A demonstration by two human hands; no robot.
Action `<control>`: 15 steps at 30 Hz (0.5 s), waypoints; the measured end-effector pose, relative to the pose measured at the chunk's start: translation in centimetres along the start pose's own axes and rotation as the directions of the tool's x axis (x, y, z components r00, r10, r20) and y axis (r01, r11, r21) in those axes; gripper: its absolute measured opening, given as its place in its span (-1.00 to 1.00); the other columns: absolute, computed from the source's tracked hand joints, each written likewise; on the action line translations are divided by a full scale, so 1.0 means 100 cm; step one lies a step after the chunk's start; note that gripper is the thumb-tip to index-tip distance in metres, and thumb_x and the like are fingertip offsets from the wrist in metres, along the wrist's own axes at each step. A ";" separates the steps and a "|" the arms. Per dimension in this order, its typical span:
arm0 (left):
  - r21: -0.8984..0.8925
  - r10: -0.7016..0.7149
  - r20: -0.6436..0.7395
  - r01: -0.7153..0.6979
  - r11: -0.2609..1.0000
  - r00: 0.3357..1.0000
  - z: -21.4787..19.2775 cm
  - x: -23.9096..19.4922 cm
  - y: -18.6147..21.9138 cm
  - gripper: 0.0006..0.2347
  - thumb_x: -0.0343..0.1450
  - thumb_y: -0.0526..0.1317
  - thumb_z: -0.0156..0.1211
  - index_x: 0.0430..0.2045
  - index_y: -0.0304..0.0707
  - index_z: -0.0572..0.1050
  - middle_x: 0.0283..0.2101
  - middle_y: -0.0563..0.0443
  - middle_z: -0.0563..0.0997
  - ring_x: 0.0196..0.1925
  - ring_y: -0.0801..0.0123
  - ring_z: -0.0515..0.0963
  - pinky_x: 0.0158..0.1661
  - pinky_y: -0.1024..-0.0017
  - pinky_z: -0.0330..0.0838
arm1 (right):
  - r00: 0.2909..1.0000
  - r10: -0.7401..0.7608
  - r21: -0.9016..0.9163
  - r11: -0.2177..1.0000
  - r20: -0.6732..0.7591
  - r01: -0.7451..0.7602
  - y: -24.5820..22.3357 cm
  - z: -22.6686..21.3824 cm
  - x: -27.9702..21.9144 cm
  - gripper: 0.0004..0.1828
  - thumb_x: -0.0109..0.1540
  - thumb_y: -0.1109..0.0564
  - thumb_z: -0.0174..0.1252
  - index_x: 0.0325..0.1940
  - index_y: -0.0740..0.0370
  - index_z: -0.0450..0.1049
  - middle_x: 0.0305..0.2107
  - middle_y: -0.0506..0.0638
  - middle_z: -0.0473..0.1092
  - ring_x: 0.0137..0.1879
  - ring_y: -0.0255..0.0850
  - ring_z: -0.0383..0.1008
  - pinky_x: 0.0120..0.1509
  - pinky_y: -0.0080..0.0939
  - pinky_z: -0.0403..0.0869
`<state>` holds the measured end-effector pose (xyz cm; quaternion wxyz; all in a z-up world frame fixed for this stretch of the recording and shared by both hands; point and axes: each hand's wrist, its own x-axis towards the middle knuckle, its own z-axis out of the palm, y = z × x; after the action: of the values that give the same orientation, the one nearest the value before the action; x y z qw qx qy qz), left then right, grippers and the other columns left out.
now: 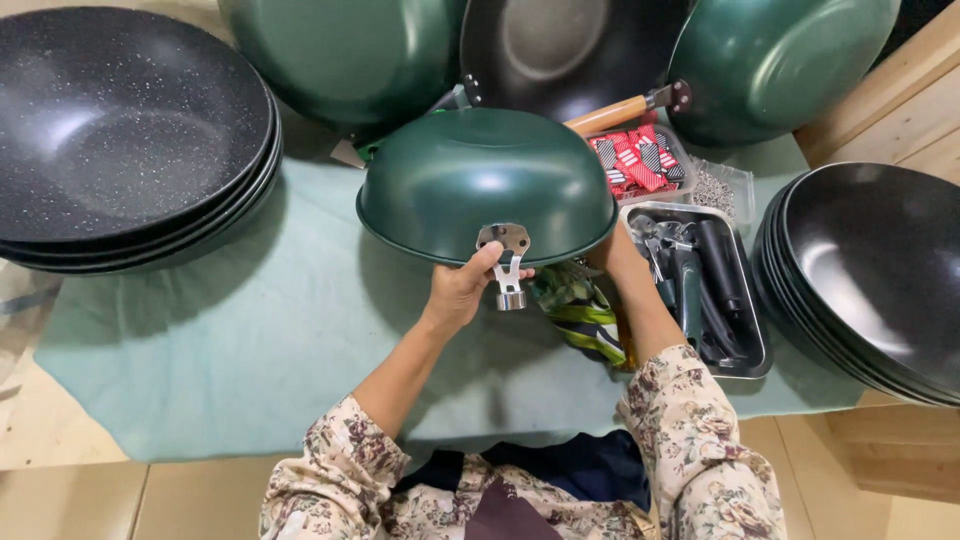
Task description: Wiping down woks with a cloth and attaching a metal handle bracket to a pan.
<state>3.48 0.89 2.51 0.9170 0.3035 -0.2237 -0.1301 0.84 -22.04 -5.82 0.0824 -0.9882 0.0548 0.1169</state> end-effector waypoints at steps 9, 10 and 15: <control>-0.017 0.000 -0.030 0.000 1.000 1.000 0.015 0.018 0.009 -0.77 0.44 -0.42 0.20 -0.02 -0.46 0.53 -0.15 -0.22 0.71 -0.28 0.01 0.75 -0.21 0.02 0.74 | 0.999 0.006 -0.143 0.990 -0.046 -0.013 0.044 0.003 0.051 -0.54 0.14 -0.08 0.13 0.02 0.17 0.62 0.02 0.13 0.54 0.20 0.07 0.52 0.28 0.01 0.50; -0.030 -0.006 -0.048 0.004 1.000 0.999 0.014 0.021 0.008 -0.78 0.44 -0.42 0.19 -0.03 -0.45 0.54 -0.15 -0.20 0.71 -0.28 0.03 0.75 -0.22 0.05 0.74 | 0.999 0.005 -0.162 0.987 -0.054 -0.014 0.049 -0.001 0.058 -0.54 0.14 -0.09 0.13 0.02 0.16 0.62 0.02 0.12 0.54 0.20 0.05 0.53 0.28 0.00 0.50; -0.034 -0.012 -0.066 0.010 0.999 0.998 0.010 0.022 0.006 -0.79 0.43 -0.44 0.18 -0.07 -0.46 0.56 -0.19 -0.23 0.72 -0.31 0.01 0.75 -0.25 0.06 0.75 | 0.996 0.005 -0.249 0.968 -0.089 -0.027 0.084 -0.007 0.094 -0.54 0.13 -0.13 0.14 0.01 0.10 0.64 0.03 0.05 0.55 0.20 -0.01 0.54 0.27 -0.05 0.52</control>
<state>4.94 -0.01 4.34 0.9282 0.2935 -0.1892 -0.1288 9.06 -31.21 -8.70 -0.0463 -0.9944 0.0511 0.0800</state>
